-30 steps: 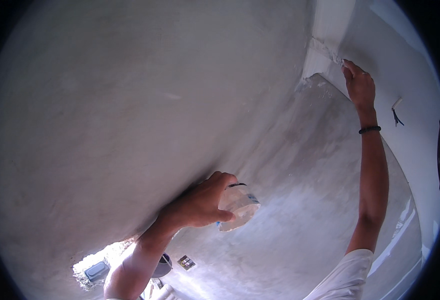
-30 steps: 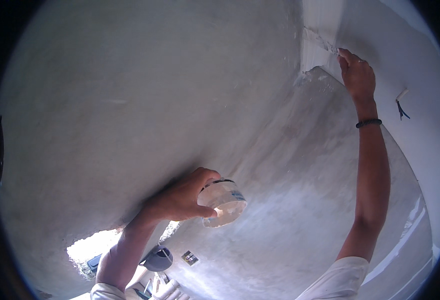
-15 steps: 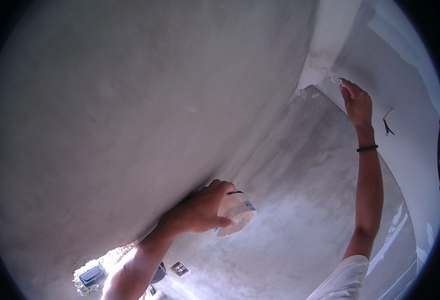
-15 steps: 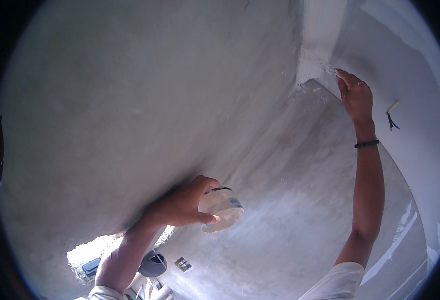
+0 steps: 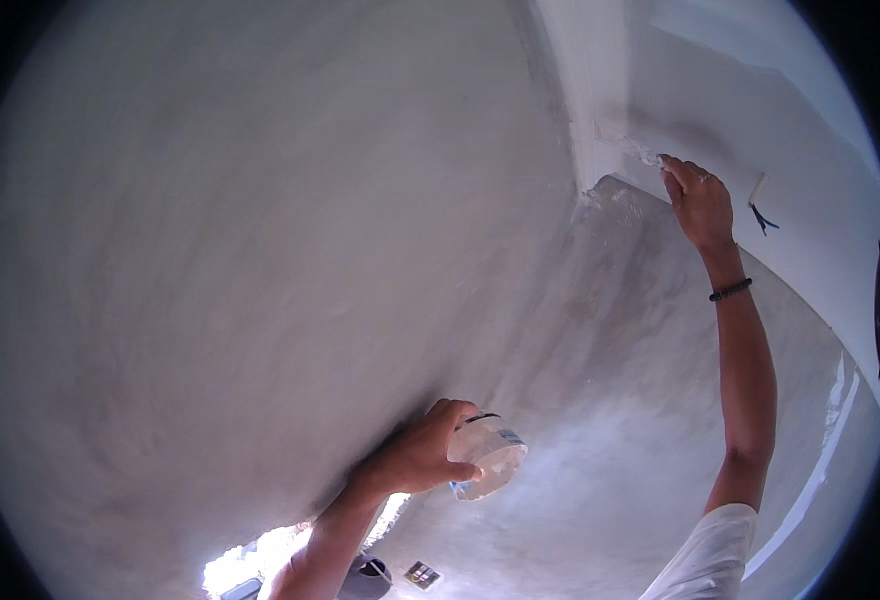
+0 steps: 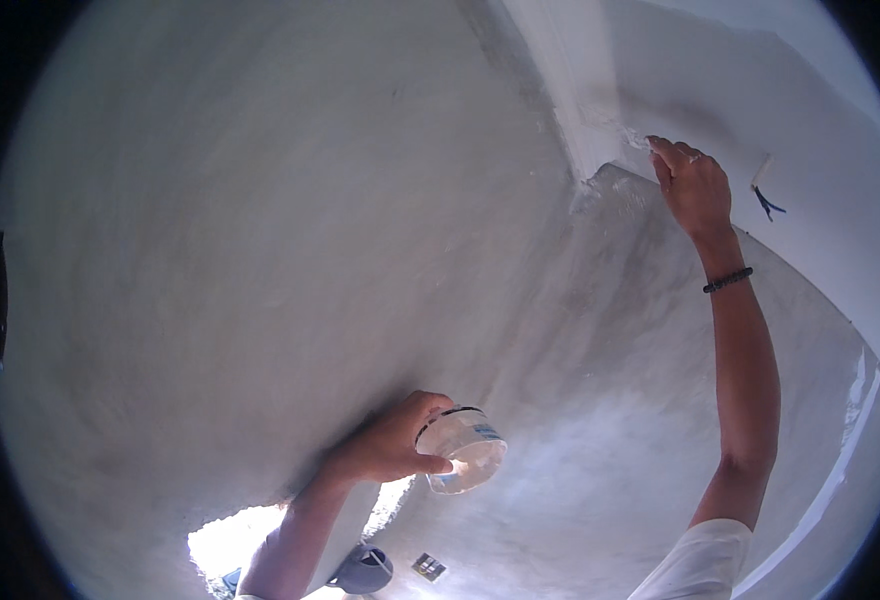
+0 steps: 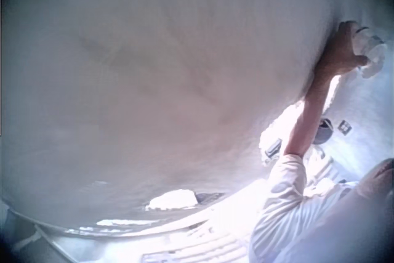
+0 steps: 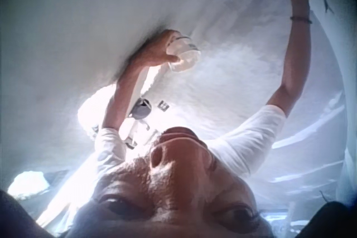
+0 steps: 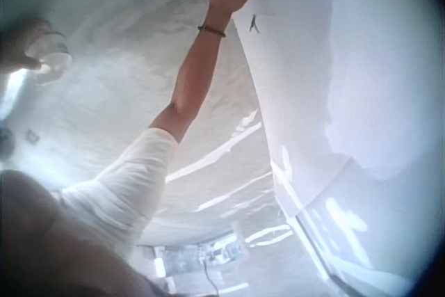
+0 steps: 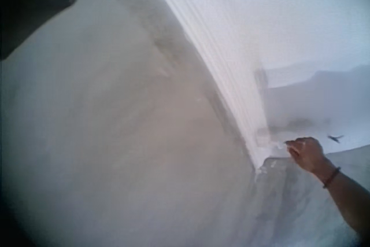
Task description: The person applies plaster to the intersection of a wall and ceiling using a putty knife, repeatedly scooping material from a plastic container and smoothing it into the corner.
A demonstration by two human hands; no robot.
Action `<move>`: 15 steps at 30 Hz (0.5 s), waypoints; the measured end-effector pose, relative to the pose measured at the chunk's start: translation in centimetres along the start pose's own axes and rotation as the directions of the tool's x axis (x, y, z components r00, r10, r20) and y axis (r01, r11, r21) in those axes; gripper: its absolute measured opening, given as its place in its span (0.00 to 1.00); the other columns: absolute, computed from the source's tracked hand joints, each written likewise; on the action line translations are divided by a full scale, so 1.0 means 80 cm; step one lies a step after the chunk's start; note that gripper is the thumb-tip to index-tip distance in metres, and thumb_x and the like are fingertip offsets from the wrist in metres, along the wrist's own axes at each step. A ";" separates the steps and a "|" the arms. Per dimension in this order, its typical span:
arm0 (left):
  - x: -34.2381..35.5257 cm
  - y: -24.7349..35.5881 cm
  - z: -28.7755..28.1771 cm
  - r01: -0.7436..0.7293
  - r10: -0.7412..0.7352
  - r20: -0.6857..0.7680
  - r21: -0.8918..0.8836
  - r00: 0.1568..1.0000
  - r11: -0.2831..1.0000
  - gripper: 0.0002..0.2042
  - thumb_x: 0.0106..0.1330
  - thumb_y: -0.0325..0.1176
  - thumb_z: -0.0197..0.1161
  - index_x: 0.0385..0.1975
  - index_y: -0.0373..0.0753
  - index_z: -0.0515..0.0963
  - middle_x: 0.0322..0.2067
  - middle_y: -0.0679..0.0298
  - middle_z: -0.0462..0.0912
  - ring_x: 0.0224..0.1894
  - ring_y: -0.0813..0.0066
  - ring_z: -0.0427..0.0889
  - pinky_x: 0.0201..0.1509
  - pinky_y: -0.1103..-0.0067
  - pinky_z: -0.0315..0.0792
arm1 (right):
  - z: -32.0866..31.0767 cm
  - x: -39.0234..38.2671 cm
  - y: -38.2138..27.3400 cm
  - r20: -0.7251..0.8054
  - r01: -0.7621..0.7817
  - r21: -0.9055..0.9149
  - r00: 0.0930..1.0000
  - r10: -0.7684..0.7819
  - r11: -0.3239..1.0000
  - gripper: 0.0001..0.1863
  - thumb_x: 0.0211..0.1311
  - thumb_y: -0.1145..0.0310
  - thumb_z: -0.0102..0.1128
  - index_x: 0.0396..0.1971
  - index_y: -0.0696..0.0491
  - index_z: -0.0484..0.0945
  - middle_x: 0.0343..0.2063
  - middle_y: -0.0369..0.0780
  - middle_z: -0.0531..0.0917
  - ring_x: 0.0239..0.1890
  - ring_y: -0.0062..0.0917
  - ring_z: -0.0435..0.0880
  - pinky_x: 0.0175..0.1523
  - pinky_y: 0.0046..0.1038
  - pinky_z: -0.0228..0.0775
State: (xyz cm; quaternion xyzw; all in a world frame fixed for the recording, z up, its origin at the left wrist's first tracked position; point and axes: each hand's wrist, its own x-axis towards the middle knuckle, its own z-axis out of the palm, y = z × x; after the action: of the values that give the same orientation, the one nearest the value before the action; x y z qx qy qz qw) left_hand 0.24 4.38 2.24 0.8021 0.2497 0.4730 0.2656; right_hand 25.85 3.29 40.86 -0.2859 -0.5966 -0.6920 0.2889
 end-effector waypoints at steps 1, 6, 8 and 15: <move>0.000 -0.002 0.001 0.001 -0.001 -0.003 -0.005 1.000 1.000 0.37 0.51 0.35 0.73 0.60 0.31 0.61 0.56 0.49 0.68 0.59 0.56 0.71 0.64 0.70 0.65 | -0.002 -0.001 -0.002 -0.018 0.019 0.003 1.000 -0.019 1.000 0.10 0.61 0.68 0.60 0.43 0.47 0.80 0.29 0.41 0.84 0.32 0.37 0.84 0.38 0.38 0.76; 0.003 0.000 0.003 0.033 -0.032 0.016 -0.061 0.999 0.998 0.37 0.51 0.34 0.73 0.60 0.31 0.61 0.55 0.50 0.67 0.60 0.57 0.70 0.64 0.69 0.65 | 0.006 0.005 -0.003 -0.014 0.056 0.021 0.998 -0.056 0.998 0.10 0.60 0.69 0.60 0.43 0.48 0.80 0.28 0.41 0.83 0.32 0.35 0.83 0.38 0.37 0.75; 0.003 0.000 0.002 0.025 -0.024 0.011 -0.072 1.000 0.997 0.37 0.51 0.34 0.73 0.60 0.32 0.61 0.55 0.50 0.67 0.60 0.57 0.70 0.64 0.69 0.64 | 0.012 0.017 -0.006 0.009 0.079 0.002 0.997 -0.080 0.997 0.11 0.60 0.68 0.60 0.43 0.48 0.80 0.28 0.41 0.83 0.32 0.35 0.83 0.39 0.36 0.75; 0.002 -0.004 0.006 0.017 -0.015 0.021 -0.104 1.000 0.994 0.37 0.52 0.32 0.74 0.60 0.33 0.60 0.55 0.51 0.67 0.59 0.59 0.70 0.62 0.70 0.67 | 0.024 0.041 -0.011 0.038 0.025 -0.083 0.999 -0.022 0.996 0.10 0.60 0.68 0.60 0.43 0.47 0.80 0.31 0.41 0.84 0.34 0.36 0.84 0.40 0.36 0.76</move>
State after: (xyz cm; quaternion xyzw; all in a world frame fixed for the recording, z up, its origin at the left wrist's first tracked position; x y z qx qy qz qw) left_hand 0.68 4.65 1.92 0.7898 0.2283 0.4751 0.3136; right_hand 23.10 5.14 42.95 -0.3032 -0.5758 -0.7144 0.2574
